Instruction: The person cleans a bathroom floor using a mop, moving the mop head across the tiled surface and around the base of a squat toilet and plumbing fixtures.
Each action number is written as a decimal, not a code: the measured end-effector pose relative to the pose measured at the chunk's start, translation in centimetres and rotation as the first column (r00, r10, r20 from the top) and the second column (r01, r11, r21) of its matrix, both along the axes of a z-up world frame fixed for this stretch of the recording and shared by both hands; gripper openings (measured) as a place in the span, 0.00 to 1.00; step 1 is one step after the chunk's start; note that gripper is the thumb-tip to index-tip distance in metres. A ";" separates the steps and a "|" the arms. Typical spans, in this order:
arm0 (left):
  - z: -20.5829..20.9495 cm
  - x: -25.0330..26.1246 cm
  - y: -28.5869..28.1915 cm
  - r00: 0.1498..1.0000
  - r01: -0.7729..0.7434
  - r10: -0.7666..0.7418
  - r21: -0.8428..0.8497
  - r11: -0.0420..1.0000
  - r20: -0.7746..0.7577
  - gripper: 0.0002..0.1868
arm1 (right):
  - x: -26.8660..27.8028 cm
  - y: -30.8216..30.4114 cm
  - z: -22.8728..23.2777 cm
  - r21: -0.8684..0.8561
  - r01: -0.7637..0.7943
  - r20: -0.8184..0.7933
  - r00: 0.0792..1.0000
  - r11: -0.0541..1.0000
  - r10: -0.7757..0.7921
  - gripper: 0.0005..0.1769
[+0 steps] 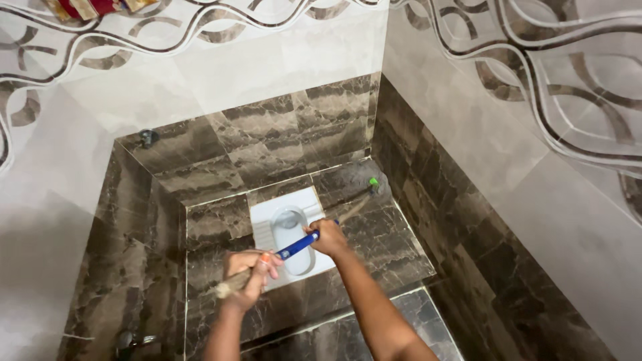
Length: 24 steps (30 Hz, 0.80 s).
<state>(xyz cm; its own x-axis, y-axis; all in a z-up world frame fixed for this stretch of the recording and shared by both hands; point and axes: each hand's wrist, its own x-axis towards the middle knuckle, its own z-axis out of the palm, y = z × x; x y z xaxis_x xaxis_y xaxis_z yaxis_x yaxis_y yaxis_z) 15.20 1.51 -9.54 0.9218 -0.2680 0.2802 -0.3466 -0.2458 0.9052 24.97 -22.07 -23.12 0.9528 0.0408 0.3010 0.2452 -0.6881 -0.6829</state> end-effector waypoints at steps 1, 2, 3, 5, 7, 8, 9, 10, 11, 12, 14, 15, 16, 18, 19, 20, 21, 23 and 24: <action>0.7 0.2 0.5 1.000 0.002 -0.002 -0.002 1.000 0.004 0.23 | -0.4 0.4 0.5 -0.002 0.002 0.004 1.000 1.000 -0.002 0.19; 1.5 0.4 0.9 0.985 0.102 -0.089 -0.083 0.991 0.147 0.26 | -0.9 0.9 1.0 0.019 0.016 -0.016 1.000 1.000 -0.016 0.20; 2.1 0.4 1.2 0.943 0.210 -0.161 -0.146 0.967 0.292 0.31 | -1.4 1.2 1.4 0.041 0.029 -0.037 0.999 0.999 -0.028 0.20; 3.2 0.2 1.9 0.945 0.209 -0.153 -0.172 0.963 0.289 0.31 | -2.3 1.8 2.2 0.038 0.030 -0.003 1.000 0.999 -0.030 0.21; 4.1 0.1 2.4 0.947 0.206 -0.145 -0.197 0.958 0.286 0.31 | -3.0 2.4 3.2 0.036 0.030 0.031 0.999 0.999 -0.031 0.21; 4.6 0.0 2.7 0.969 0.179 -0.128 -0.244 0.953 0.211 0.28 | -3.4 2.8 3.7 0.056 0.052 0.001 0.999 0.997 -0.052 0.21; 5.1 0.0 3.0 0.984 0.146 -0.111 -0.288 0.946 0.136 0.26 | -3.6 3.1 4.3 0.074 0.072 -0.028 0.997 0.995 -0.070 0.21; 5.7 0.3 3.2 0.984 0.145 -0.108 -0.289 0.946 0.140 0.26 | -3.8 3.3 4.9 0.073 0.068 -0.024 0.997 0.995 -0.067 0.21; 6.3 0.5 3.6 0.984 0.145 -0.108 -0.281 0.949 0.144 0.27 | -4.0 3.6 5.3 0.052 0.083 -0.028 0.996 0.995 -0.082 0.22; 6.8 0.4 3.8 0.983 0.145 -0.107 -0.273 0.951 0.149 0.27 | -4.1 3.8 5.7 0.030 0.098 -0.031 0.995 0.995 -0.097 0.23; 7.6 0.0 3.6 0.983 0.142 -0.103 -0.272 0.952 0.155 0.27 | -4.2 3.8 6.0 0.025 0.099 -0.015 0.995 0.995 -0.099 0.24; 7.9 -0.2 3.4 0.982 0.142 -0.102 -0.269 0.953 0.158 0.27 | -4.2 3.7 5.9 0.022 0.105 -0.002 0.994 0.994 -0.105 0.25; 8.1 -0.6 2.9 0.982 0.141 -0.100 -0.271 0.952 0.159 0.27 | -4.1 3.3 5.6 0.020 0.103 -0.001 0.995 0.994 -0.103 0.25; 8.5 -1.6 1.9 0.973 0.152 -0.102 -0.245 0.958 0.207 0.26 | -3.8 2.4 5.0 0.055 0.064 0.181 0.981 0.996 -0.073 0.24; 8.8 -1.8 1.6 0.973 0.155 -0.105 -0.243 0.957 0.206 0.26 | -3.4 2.0 4.6 0.056 0.067 0.180 0.981 0.996 -0.076 0.24; 9.0 -2.1 1.2 0.983 0.110 -0.077 -0.195 0.975 0.169 0.26 | -3.0 1.5 4.4 0.028 0.036 0.220 0.975 0.999 -0.041 0.25; 9.2 -2.3 0.9 0.990 0.066 -0.046 -0.145 0.987 0.133 0.25 | -2.8 1.2 4.2 -0.002 0.006 0.258 0.966 1.000 -0.005 0.26; 9.5 -2.8 0.1 0.981 0.089 -0.058 -0.158 0.984 0.187 0.24 | -2.7 0.6 4.0 0.028 -0.013 0.244 0.970 1.000 0.006 0.25; 9.8 -2.9 -0.2 0.968 0.110 -0.066 -0.171 0.979 0.243 0.23 | -2.6 0.4 4.0 0.057 -0.034 0.234 0.972 0.998 0.020 0.25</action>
<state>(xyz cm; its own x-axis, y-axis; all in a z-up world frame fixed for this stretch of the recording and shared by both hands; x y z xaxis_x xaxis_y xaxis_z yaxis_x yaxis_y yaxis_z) 12.31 1.32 0.21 0.7990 -0.2698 0.5375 -0.5678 -0.0442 0.8220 22.36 -21.67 -19.12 0.8550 0.0407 0.5170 0.4203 -0.6384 -0.6449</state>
